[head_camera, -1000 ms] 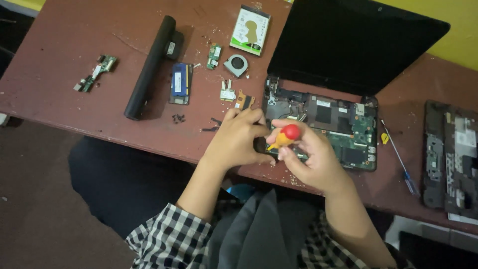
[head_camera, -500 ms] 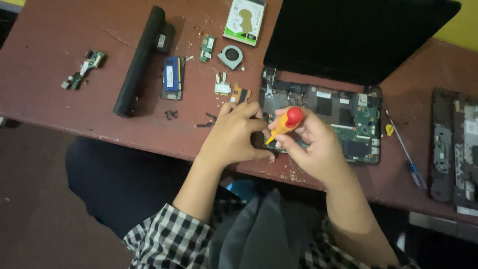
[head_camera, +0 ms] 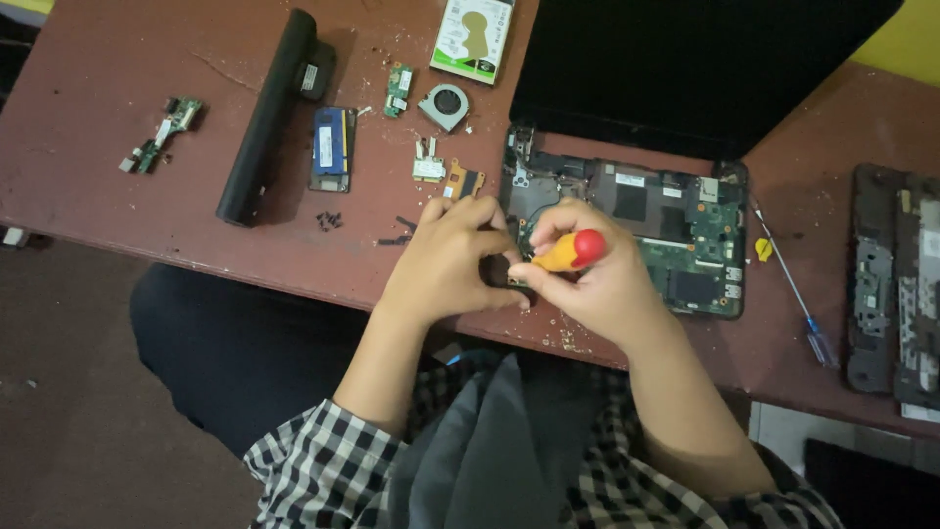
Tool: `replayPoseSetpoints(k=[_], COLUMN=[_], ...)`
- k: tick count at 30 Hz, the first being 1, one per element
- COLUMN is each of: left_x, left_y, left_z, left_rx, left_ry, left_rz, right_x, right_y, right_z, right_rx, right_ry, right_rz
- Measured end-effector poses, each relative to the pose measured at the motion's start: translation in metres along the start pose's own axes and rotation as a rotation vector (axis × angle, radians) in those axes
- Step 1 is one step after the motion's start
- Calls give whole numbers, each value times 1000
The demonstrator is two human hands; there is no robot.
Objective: Using a screwdriver to manipulate and align internal components and boards within a disassembled laptop.
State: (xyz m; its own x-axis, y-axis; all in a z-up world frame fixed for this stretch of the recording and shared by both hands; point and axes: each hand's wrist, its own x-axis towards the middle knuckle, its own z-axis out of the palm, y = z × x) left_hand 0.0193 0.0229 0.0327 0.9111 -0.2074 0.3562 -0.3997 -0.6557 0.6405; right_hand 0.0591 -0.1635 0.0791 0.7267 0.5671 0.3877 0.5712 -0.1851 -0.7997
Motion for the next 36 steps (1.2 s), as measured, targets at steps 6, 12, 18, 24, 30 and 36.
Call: replayPoseSetpoints(k=[6,12,18,24,30,36], left_x=[-2,1,1,1,0,-2], left_y=[-10,-3,-3,-5,-5,-6], left_z=[9,-3,0,2,-1,1], left_rx=[25,-6,-20,30,1,-5], left_ry=[-4,-20,-12,-24,-20,-3], left_rz=[6,12,-3,-14,14,2], right_x=[-8,-3,0,7,4,2], right_y=[1,-17,-10,6,-14,-15], right_z=[16,-2,-10,7,4,-6], right_rx=[183,286,127,96,324,389], right_ry=[-7,-177,-122,-82,-127,-175], right_rz=[25,109,66,-20,221,218])
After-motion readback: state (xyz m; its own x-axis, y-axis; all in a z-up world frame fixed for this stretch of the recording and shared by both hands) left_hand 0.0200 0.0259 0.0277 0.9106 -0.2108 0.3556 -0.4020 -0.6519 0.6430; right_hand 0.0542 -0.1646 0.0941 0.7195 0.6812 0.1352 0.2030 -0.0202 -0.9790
